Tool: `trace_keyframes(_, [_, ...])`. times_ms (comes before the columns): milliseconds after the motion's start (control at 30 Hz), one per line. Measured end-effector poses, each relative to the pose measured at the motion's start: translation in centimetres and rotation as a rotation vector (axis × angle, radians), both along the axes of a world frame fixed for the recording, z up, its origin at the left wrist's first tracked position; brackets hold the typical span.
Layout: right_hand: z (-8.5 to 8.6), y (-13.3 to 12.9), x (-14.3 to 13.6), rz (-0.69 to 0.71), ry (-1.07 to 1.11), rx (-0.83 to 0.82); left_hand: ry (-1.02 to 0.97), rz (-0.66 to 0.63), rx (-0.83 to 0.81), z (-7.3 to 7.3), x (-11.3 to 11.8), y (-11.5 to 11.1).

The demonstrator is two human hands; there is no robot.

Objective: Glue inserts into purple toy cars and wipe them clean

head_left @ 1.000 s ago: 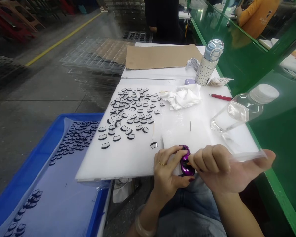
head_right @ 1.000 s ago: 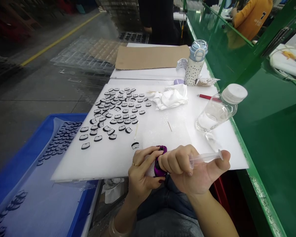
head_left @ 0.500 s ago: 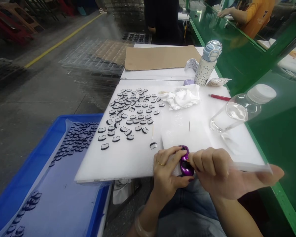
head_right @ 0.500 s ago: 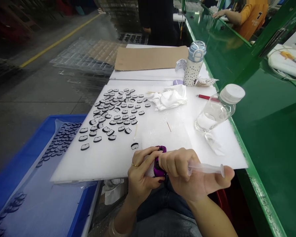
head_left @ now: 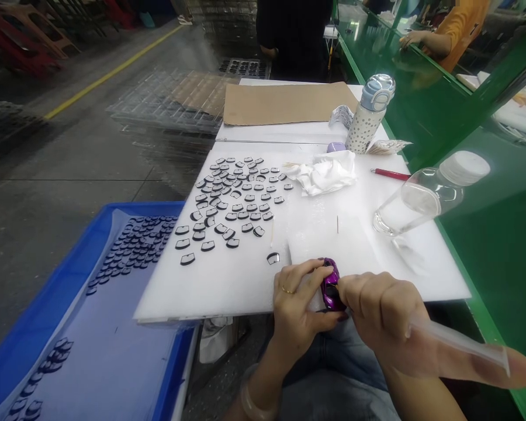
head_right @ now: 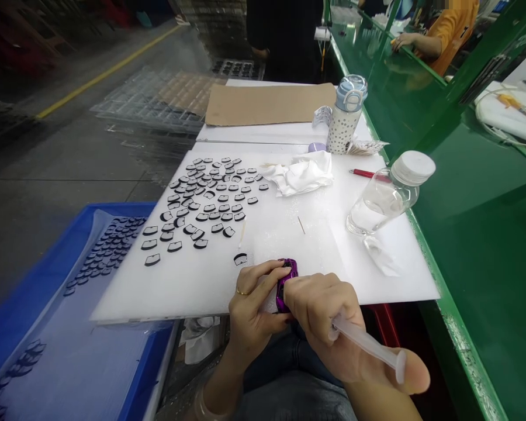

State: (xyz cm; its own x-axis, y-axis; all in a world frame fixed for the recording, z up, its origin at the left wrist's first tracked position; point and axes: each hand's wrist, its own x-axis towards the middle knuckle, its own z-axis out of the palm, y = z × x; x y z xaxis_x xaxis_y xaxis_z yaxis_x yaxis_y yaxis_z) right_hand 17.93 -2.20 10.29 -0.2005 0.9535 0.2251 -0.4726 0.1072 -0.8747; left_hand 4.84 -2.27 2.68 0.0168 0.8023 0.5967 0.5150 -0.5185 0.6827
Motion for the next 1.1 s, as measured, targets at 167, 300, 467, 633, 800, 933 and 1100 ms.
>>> trace_keyframes(167, [0.4,-0.4,-0.2,-0.035,-0.091,-0.046,-0.008,-0.02,-0.021,0.2,-0.1,0.0])
trace_keyframes(300, [0.2,-0.4,0.0,-0.087,-0.057,0.071,0.02,-0.014,-0.027,0.4,-0.2,-0.1])
trace_keyframes(467, [0.5,-0.6,0.2,-0.116,-0.072,0.155,0.03,-0.012,-0.024,0.6,-0.1,-0.1])
trace_keyframes(633, [1.0,-1.5,-0.2,-0.169,-0.223,0.187,0.022,0.033,-0.002,0.6,0.4,-0.1])
trace_keyframes(800, [1.0,-2.0,-0.3,-0.19,-0.269,0.205,0.004,0.036,0.028,0.6,0.6,-0.1])
trace_keyframes(933, [0.8,-2.0,-0.8,-0.229,-0.277,0.217,0.004,0.042,0.027,0.6,0.6,-0.1])
trace_keyframes(1100, [1.2,-2.7,-1.0,-0.244,-0.314,0.165,0.002,0.044,0.048,0.5,0.6,-0.1])
